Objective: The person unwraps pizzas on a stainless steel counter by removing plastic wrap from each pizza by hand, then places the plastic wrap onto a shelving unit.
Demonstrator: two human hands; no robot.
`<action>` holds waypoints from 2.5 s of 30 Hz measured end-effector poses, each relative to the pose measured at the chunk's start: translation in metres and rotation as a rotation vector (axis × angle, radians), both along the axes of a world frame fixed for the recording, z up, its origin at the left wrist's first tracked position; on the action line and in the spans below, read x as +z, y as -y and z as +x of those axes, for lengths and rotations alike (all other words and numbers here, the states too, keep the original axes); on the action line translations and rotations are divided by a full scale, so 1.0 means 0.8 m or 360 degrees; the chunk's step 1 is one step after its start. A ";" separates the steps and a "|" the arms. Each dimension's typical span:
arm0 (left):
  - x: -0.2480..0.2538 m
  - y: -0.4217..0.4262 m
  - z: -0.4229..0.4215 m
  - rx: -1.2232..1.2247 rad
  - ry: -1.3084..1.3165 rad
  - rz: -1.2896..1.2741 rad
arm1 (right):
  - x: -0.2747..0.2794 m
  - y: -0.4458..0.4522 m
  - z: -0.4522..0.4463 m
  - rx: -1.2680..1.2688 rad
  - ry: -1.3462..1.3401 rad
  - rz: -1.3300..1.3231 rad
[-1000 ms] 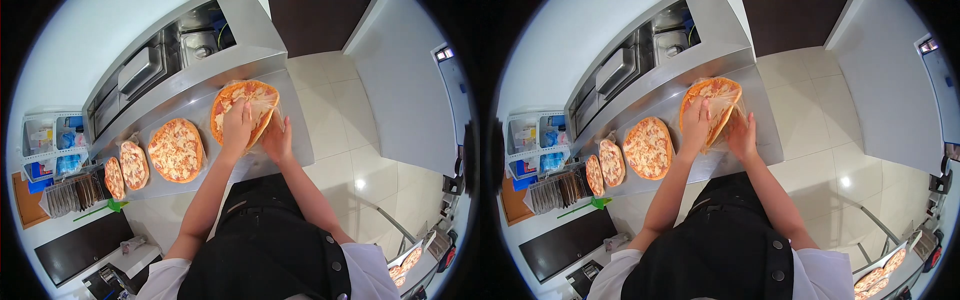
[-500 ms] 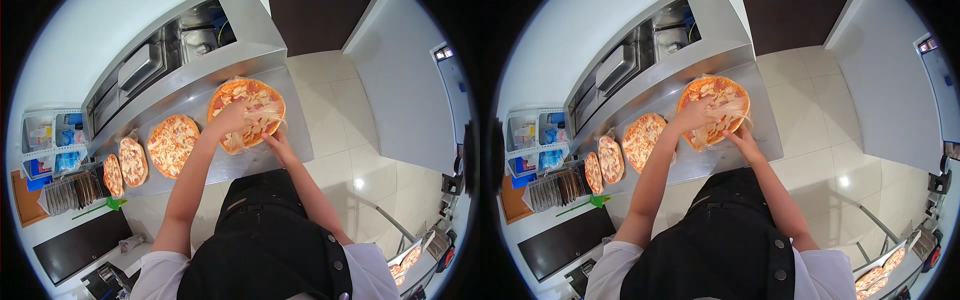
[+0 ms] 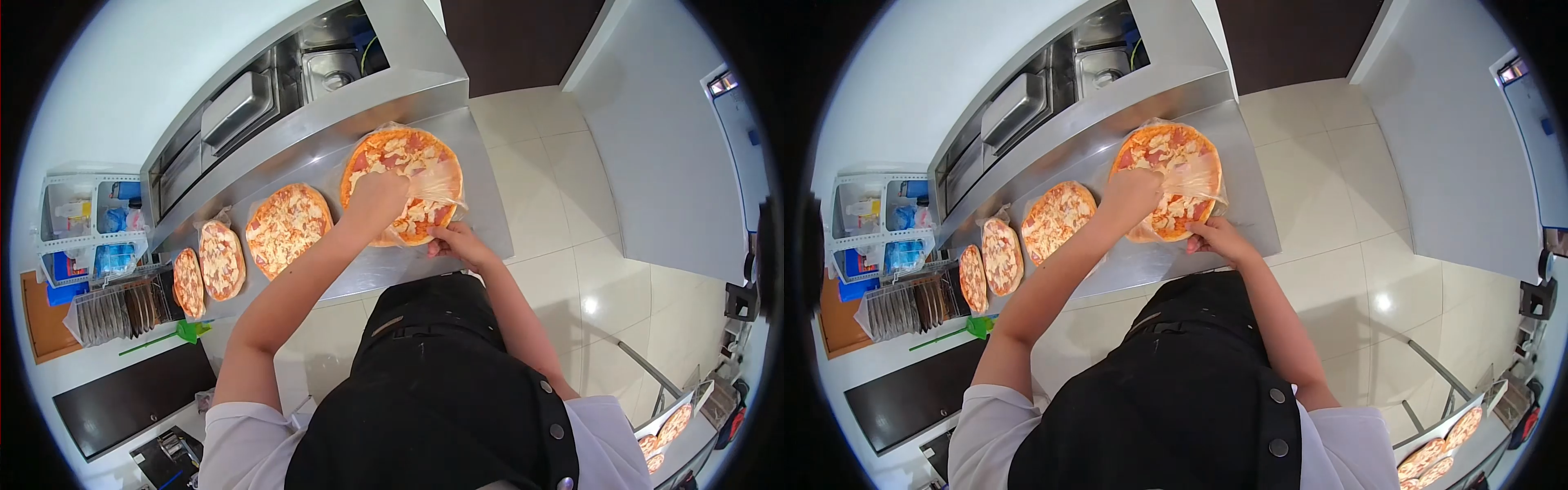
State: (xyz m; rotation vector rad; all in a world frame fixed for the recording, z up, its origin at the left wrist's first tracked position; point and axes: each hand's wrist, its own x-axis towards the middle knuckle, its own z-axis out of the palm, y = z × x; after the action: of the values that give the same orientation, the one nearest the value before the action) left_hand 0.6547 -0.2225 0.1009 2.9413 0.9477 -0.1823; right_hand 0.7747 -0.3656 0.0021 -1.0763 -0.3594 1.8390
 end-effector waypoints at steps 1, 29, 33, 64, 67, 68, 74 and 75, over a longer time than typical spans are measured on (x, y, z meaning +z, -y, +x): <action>0.003 0.001 -0.002 0.0019 0.0016 0.0019 | 0.000 0.001 0.001 0.0015 0.0008 -0.0001; -0.050 -0.030 0.122 0.0055 0.0096 -0.1349 | 0.011 0.012 0.008 -0.0461 0.0023 0.0304; -0.053 -0.041 0.129 0.0169 0.0012 -0.1800 | 0.011 0.014 0.001 -0.0460 0.0000 0.0248; -0.056 -0.018 -0.034 0.0710 0.1324 -0.0517 | 0.015 -0.010 -0.033 -0.0532 0.0268 0.0332; -0.045 0.049 -0.063 0.0994 0.0943 -0.0825 | 0.031 -0.018 -0.037 -0.0457 0.0264 0.0298; -0.049 0.059 -0.066 0.0989 0.0969 -0.0845 | 0.034 -0.022 -0.039 -0.0443 0.0285 0.0285; -0.068 0.067 -0.050 0.1068 0.0972 -0.0678 | 0.040 -0.029 -0.042 -0.0427 0.0375 0.0187; -0.074 0.066 -0.052 0.1025 0.0982 -0.0634 | 0.040 -0.031 -0.046 -0.0467 0.0372 0.0161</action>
State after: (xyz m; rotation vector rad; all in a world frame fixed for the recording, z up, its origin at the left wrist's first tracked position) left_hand 0.6134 -0.2756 0.0414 1.9988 1.4416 0.4703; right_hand 0.7379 -0.3409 0.0339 -1.2081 -0.4034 1.4268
